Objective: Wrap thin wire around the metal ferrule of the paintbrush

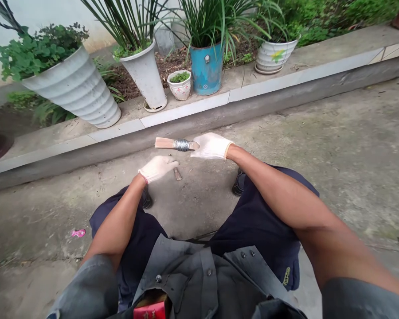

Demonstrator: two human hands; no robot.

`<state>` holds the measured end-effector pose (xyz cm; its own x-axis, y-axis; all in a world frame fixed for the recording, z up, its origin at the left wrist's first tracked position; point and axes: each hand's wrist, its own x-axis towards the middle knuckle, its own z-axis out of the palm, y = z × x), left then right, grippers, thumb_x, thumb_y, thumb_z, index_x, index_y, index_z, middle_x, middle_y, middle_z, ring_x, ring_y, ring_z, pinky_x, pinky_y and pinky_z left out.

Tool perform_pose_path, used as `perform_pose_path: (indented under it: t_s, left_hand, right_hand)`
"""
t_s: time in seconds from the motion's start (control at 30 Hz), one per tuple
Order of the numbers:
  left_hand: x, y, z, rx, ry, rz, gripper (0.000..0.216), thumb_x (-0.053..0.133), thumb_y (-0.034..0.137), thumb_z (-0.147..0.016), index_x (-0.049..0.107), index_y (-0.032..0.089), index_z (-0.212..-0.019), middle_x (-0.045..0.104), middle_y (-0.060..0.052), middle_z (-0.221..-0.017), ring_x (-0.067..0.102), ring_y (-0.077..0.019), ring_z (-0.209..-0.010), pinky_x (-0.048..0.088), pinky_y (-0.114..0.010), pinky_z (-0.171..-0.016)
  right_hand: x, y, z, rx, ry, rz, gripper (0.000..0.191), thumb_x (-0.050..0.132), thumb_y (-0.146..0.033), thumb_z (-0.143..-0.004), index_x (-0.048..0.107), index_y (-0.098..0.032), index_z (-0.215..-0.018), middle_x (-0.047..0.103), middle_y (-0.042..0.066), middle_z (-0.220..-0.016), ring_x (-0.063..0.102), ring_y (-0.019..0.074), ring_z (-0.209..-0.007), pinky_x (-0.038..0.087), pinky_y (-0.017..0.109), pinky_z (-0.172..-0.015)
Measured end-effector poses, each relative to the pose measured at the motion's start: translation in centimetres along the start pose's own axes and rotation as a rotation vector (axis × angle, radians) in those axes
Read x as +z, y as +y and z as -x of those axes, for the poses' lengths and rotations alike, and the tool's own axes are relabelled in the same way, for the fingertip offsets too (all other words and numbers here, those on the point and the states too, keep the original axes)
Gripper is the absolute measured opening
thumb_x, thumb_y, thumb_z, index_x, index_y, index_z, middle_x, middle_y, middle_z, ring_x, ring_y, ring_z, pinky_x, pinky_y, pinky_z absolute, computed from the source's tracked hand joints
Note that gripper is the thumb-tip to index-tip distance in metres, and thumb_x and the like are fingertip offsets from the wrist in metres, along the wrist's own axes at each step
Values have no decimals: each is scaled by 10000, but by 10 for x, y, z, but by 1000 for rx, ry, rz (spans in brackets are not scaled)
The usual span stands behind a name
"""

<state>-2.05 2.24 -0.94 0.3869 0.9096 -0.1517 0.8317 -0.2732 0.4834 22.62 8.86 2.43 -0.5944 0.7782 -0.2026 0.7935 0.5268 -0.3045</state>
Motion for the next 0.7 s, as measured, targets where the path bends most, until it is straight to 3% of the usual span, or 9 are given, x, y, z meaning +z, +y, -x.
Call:
perform_pose_path:
  t_s: [0.07,0.17,0.23,0.3,0.37,0.5,0.6,0.7]
  left_hand:
    - [0,-7,-2,-7,22,29,357,477,435,-932,708,177,-846,691,-41,-812,617,-187,-752,426,-260,-688]
    - [-4,-12,-3,21,5,44,365,503,455,-922,728,175,-989,719,-55,-971,640,-204,-882,453,-255,-777]
    - [-7,-8,-3,8,11,-20,380,464,447,-942,733,199,-1042,723,-35,-1044,643,-191,-929,448,-239,-817]
    - [-7,-1,-2,-22,21,-102,387,428,433,-953,736,228,-1066,724,-11,-1080,648,-174,-928,441,-222,-809]
    - [-6,9,1,-35,-13,-173,380,434,436,-942,747,232,-1013,734,-10,-1026,655,-170,-866,435,-221,-740]
    - [0,27,5,-43,-118,-169,395,430,452,-938,730,205,-866,700,-21,-787,636,-158,-696,386,-231,-607]
    - [1,32,5,-74,-83,-89,403,418,456,-943,695,194,-813,663,-12,-724,595,-147,-633,364,-238,-578]
    - [-5,30,4,-92,-38,-56,399,424,438,-934,661,188,-733,637,4,-675,545,-138,-596,344,-248,-558]
  right_hand:
    - [-2,-2,9,-120,-52,-77,434,568,-586,-793,656,-164,-841,647,36,-750,538,145,-666,325,258,-590]
    - [1,-5,21,-214,-318,-228,373,605,-533,-771,643,-164,-813,624,8,-680,534,123,-615,326,240,-563]
    - [9,-6,23,-203,-516,-240,352,654,-503,-726,666,-164,-820,636,16,-660,556,140,-604,360,246,-564]
    - [21,-7,21,-140,-604,-135,331,703,-458,-677,698,-157,-814,651,47,-655,592,183,-629,406,278,-594]
    - [34,-8,14,-46,-567,16,300,727,-401,-656,725,-147,-815,670,98,-677,630,244,-692,446,332,-646]
    - [48,-6,-6,160,-365,206,351,699,-364,-689,751,-126,-942,708,204,-861,664,338,-838,481,411,-723]
    - [40,-2,-17,250,-257,207,394,637,-387,-741,736,-140,-1031,706,209,-952,671,335,-883,482,397,-742]
    - [24,0,-18,225,-134,156,383,556,-448,-805,721,-170,-1011,705,177,-952,666,297,-865,455,347,-705]
